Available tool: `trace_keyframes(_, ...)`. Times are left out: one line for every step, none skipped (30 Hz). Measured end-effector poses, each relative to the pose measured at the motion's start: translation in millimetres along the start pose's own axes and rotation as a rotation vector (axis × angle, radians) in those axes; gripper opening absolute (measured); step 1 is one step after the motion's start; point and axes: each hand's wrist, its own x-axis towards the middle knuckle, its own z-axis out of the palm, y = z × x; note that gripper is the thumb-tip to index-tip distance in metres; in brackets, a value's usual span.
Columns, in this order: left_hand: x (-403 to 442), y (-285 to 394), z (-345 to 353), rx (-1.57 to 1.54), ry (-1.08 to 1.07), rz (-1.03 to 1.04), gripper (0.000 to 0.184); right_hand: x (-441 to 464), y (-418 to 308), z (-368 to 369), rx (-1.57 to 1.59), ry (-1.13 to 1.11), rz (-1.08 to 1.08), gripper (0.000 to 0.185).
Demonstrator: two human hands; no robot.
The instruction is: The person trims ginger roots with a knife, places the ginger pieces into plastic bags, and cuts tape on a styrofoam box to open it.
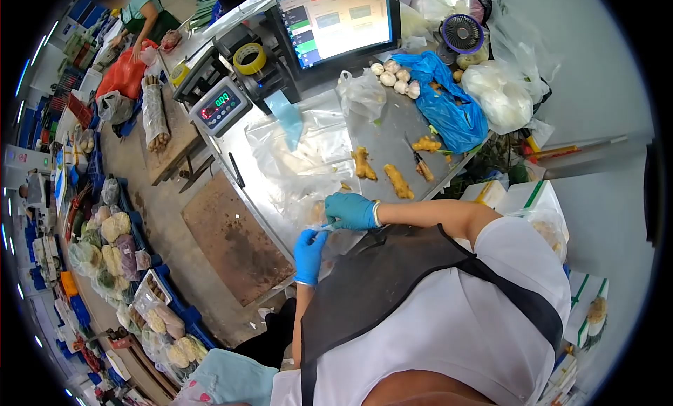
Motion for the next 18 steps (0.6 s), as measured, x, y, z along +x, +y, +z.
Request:
trace_keyframes(1,-2,0,0.002,0.016,0.011,0.013,1,5,6,-0.009,0.017,0.004,0.017)
trace_keyframes(3,-2,0,0.005,0.033,0.022,0.012,2,11,12,-0.017,0.034,0.007,0.018)
trace_keyframes(4,-2,0,0.007,0.048,0.032,0.013,6,18,17,-0.027,0.039,0.054,0.02)
trace_keyframes(3,-2,2,0.012,-0.023,0.034,0.014,13,28,23,-0.035,0.045,0.1,0.021)
trace_keyframes(1,-1,7,0.017,-0.093,0.036,0.016,20,35,29,-0.043,0.049,0.146,0.023)
trace_keyframes(-4,0,11,0.023,-0.161,0.034,0.017,30,42,36,-0.038,0.045,0.228,0.025)
trace_keyframes(-6,4,17,0.083,-0.166,0.126,0.018,43,46,43,-0.031,0.039,0.309,0.027)
trace_keyframes(-5,12,27,0.143,-0.171,0.219,0.019,51,47,48,-0.027,0.032,0.387,0.029)
trace_keyframes(-5,19,31,0.205,-0.176,0.313,0.019,54,46,54,-0.034,0.089,0.389,0.027)
trace_keyframes(-6,29,23,0.19,-0.166,0.245,0.019,57,44,58,-0.043,0.148,0.389,0.025)
trace_keyframes(-2,28,12,0.186,-0.16,0.174,0.018,60,41,57,-0.054,0.205,0.388,0.023)
trace_keyframes(0,23,-3,0.179,-0.156,0.095,0.016,59,41,55,-0.08,0.283,0.307,0.022)
trace_keyframes(0,15,-15,0.17,-0.151,0.009,0.015,55,36,46,-0.1,0.353,0.226,0.02)
trace_keyframes(1,10,-20,0.168,-0.06,-0.012,0.022,52,31,42,-0.119,0.422,0.145,0.02)
trace_keyframes(1,5,-21,0.316,-0.026,-0.032,0.024,52,28,44,-0.141,0.404,0.106,0.019)
trace_keyframes(0,15,-19,0.464,0.006,-0.051,0.027,52,25,46,-0.162,0.388,0.067,0.019)
trace_keyframes(-2,19,-17,0.615,0.036,-0.071,0.03,52,24,49,-0.182,0.374,0.029,0.02)
trace_keyframes(-7,15,-2,0.565,0.006,0.047,0.035,58,37,60,-0.195,0.331,0.055,0.019)
